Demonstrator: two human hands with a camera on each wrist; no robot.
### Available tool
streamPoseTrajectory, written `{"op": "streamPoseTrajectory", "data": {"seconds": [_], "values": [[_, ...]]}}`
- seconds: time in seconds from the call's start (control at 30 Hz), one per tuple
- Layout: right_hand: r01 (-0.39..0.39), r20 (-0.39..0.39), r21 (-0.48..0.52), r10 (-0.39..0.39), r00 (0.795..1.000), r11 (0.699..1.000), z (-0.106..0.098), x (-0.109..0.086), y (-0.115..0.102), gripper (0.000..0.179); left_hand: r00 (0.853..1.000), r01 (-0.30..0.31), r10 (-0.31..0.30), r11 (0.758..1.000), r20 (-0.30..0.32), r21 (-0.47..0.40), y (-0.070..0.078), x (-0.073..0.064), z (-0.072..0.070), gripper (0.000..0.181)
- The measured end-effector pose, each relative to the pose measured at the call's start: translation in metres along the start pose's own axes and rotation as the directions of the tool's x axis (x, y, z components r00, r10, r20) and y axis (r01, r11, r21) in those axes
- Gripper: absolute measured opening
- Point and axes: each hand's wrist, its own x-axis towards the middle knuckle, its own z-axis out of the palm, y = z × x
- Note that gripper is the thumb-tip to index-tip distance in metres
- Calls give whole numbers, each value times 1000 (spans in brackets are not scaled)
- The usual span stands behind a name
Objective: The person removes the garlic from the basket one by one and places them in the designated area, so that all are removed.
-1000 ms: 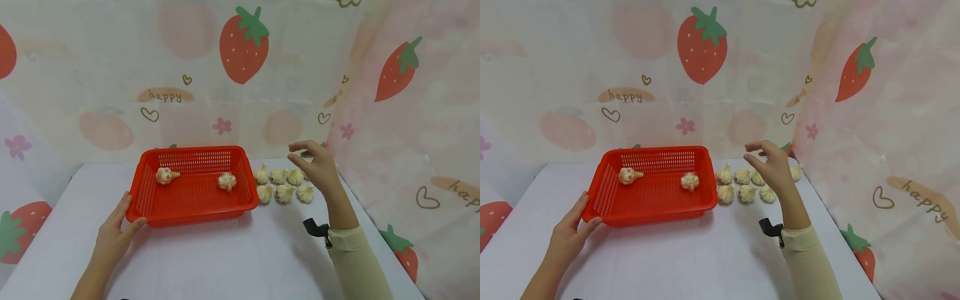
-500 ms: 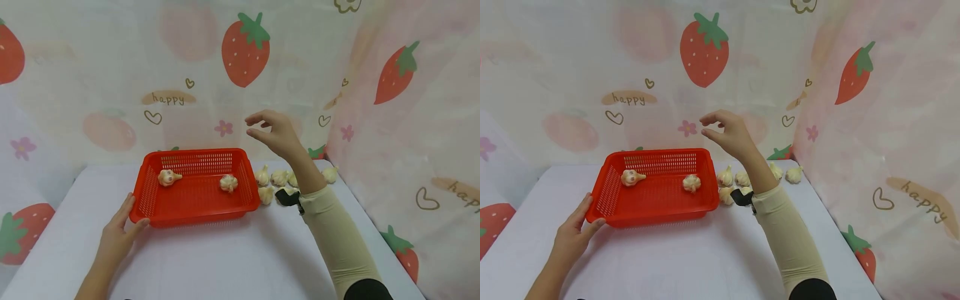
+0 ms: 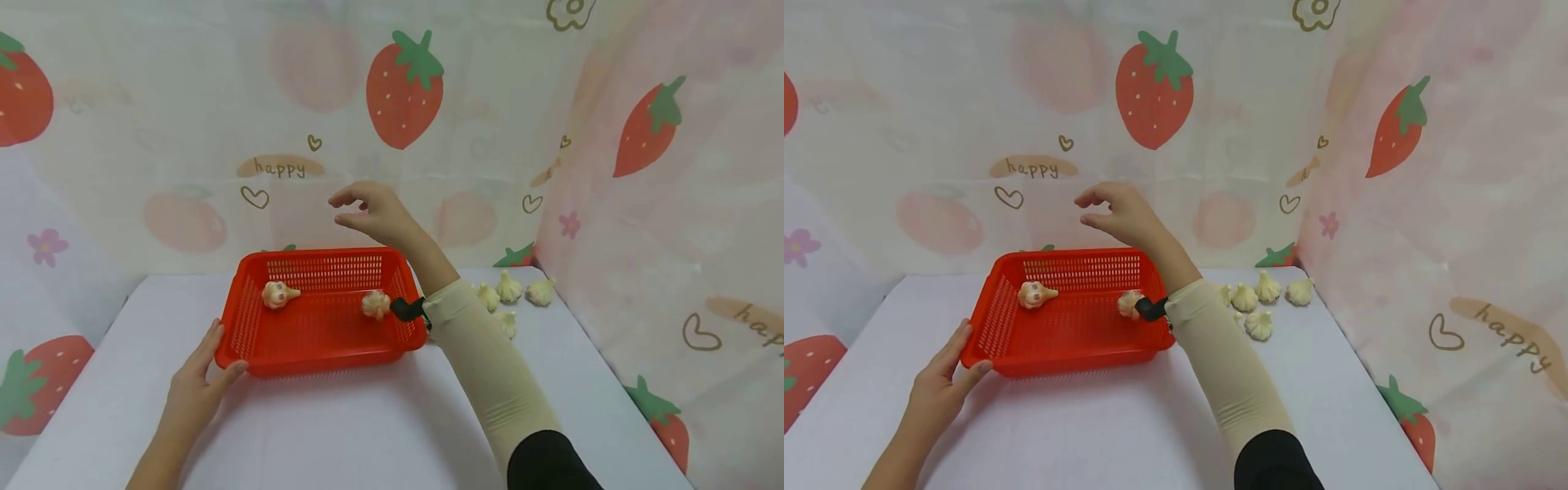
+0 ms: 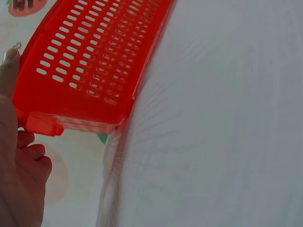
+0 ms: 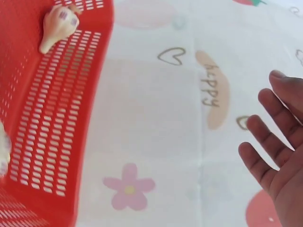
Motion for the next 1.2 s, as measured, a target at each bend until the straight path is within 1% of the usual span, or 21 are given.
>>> {"op": "streamPoseTrajectory", "data": {"seconds": [0.13, 0.3, 0.37, 0.47, 0.53, 0.7, 0.8, 0.87, 0.93, 1.03, 1.1, 1.2], "values": [[-29, 78, -53, 34, 996, 998, 21, 12, 5, 29, 1000, 2, -2, 1000, 6, -4, 1, 0, 0, 85], [-79, 135, -48, 85, 987, 996, 48, 24, 16, 32, 1000, 0, 0, 1000, 4, -6, 0, 1, -1, 85], [-101, 151, -27, 104, 983, 994, 61, 27, 21, 32, 1000, 5, -5, 1000, 9, -10, -1, 2, -1, 85], [-148, 179, -16, 148, 973, 989, 78, 28, 29, 31, 1000, 18, -17, 1000, 23, -9, -2, 2, 1, 85], [-162, 189, -6, 160, 969, 987, 89, 29, 34, 30, 999, 23, -23, 1000, 31, -8, -1, 2, 2, 85], [-189, 225, -28, 190, 956, 982, 116, 30, 46, 32, 1000, 13, -13, 1000, 20, -10, 0, 3, 1, 85], [-212, 257, -28, 211, 943, 977, 133, 29, 53, 36, 1000, 10, -10, 1000, 16, -11, 0, 2, 0, 86], [-232, 278, -9, 226, 934, 973, 141, 26, 58, 37, 1000, 2, -2, 1000, 12, -12, -1, 2, -1, 86], [-265, 288, 43, 242, 926, 963, 147, 23, 63, 38, 1000, -2, 2, 1000, 13, -12, -1, 2, 0, 86], [-328, 298, 115, 283, 912, 938, 153, 19, 69, 37, 1000, -12, 12, 1000, 9, -12, -1, 2, 1, 86], [-352, 312, 152, 294, 904, 923, 158, 19, 73, 37, 1000, -18, 18, 1000, 0, -9, -1, 2, 2, 86], [-374, 355, 138, 306, 883, 917, 164, 19, 77, 38, 1000, -19, 19, 1000, -15, -7, -1, 1, 2, 85]]}}
